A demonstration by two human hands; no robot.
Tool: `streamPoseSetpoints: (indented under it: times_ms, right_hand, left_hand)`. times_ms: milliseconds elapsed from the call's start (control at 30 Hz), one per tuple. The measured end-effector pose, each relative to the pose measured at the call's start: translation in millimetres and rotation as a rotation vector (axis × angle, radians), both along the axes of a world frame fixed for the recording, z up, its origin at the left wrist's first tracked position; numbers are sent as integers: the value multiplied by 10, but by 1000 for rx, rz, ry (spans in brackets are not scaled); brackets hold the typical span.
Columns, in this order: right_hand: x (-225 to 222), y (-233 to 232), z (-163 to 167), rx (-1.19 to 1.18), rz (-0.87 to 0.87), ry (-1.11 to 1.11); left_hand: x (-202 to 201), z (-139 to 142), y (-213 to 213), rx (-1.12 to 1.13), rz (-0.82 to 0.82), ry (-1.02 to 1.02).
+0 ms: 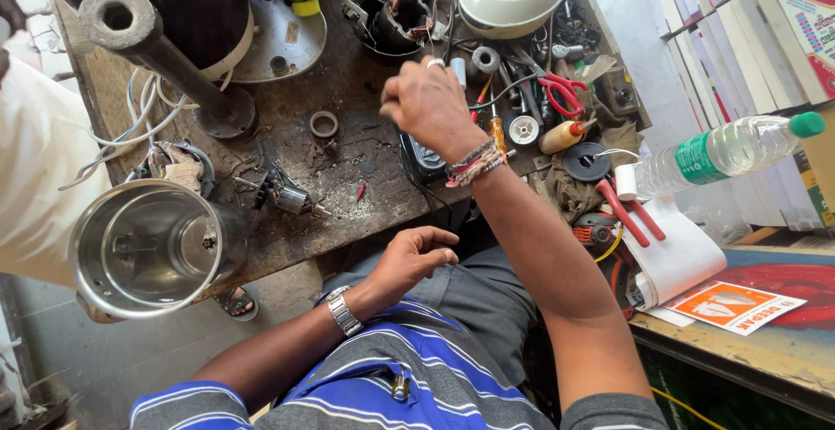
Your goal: The person uses a screwdriver to remove screws from a black plastic housing, then wipes the housing with a cloth. The person continues to remove screws and handle the housing while another person stands nearby.
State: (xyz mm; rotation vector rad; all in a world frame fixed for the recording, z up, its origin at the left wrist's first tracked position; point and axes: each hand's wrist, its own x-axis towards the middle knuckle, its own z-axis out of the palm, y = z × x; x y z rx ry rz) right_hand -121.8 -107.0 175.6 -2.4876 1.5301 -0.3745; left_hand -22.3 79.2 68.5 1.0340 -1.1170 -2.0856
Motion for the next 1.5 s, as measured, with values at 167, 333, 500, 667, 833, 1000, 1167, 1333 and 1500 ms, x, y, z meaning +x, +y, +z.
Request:
streamPoseSetpoints:
  times_ms: [167, 333, 500, 667, 833, 1000, 1167, 1333, 1500]
  right_hand:
    - [-13, -70, 101, -52, -126, -4]
    - [69, 76, 4, -139, 134, -418]
    - [-286, -231, 140, 304, -129, -570]
    - [-872, -522, 309, 213, -255, -684]
    - [-828, -455, 241, -511, 108, 72]
    - [-693, -423, 546, -433, 64, 177]
    - [-814, 285, 943, -645, -171, -63]
    - [-395, 1130, 572, -452, -77, -732]
    - [120, 1571, -248, -305, -56, -412]
  left_hand:
    - [9, -248, 40, -17, 22, 49]
    - [-7, -380, 44, 78, 64, 71]
    - [118, -139, -177, 59, 155, 106]
    - [79, -3, -160, 55, 133, 117]
    - [-87, -139, -80, 183, 40, 115]
    - [-47, -175, -62, 115, 49, 81]
    - [22, -62, -148, 49, 135, 225]
    - [15, 197, -337, 150, 278, 560]
    - [272, 678, -484, 107, 401, 656]
